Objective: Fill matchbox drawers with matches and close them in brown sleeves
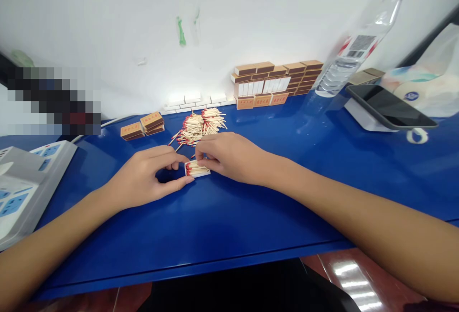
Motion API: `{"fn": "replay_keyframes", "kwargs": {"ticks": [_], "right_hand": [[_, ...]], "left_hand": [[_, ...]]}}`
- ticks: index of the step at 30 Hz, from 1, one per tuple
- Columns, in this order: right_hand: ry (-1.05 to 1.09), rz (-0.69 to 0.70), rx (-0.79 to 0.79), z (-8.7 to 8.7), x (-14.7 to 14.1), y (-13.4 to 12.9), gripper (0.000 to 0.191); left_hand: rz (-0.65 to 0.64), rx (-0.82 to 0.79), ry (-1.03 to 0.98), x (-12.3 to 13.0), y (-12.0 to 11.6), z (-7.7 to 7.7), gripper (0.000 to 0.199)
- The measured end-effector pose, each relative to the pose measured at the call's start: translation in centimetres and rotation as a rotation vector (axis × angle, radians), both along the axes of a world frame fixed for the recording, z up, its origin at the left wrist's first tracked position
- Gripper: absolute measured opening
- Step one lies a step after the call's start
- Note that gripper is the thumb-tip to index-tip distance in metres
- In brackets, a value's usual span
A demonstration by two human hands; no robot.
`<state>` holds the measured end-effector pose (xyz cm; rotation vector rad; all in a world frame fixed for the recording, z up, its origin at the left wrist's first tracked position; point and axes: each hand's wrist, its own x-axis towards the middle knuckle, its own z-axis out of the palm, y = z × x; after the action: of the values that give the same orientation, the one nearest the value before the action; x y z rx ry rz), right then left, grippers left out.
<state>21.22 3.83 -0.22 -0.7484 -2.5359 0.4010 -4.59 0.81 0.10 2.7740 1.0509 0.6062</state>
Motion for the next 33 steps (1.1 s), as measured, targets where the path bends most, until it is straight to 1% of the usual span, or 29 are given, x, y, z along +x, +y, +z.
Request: {"fn": "replay_keyframes", "kwargs": {"ticks": [7,13,15,19,22,28,33], "right_hand": [[0.003,0.003,-0.006,0.0,0.0,-0.1,0.010],[0.011,0.000,0.036,0.3,0.2,0.0,0.012],[0.019,-0.064,0.066,0.5,0.5,0.5,0.014],[0.063,-0.322,0.163,0.7,1.9,2.5,0.018],[0.071,-0.465,0.176,0.6,2.9,4.1,0.016],[-0.011,-0.591,0.197,0.7,4.7,6.1,0.017],[-0.032,-0.684,0.223,0.9,6.9,8.1,0.017]], "left_hand": [[0.001,-0.003,0.002,0.1,0.1,0.0,0.027],[0.008,-0.011,-0.007,0.0,0.1,0.0,0.027],[0.013,-0.019,-0.008,0.0,0.0,0.0,0.026],[0.021,-0.021,-0.008,0.2,0.0,0.2,0.024],[0.022,-0.027,-0.009,0.2,0.0,0.2,0.024],[0.014,-0.038,-0.007,0.0,-0.1,0.2,0.026],[0.002,-0.013,-0.012,0.0,-0.1,0.2,0.024]]}}
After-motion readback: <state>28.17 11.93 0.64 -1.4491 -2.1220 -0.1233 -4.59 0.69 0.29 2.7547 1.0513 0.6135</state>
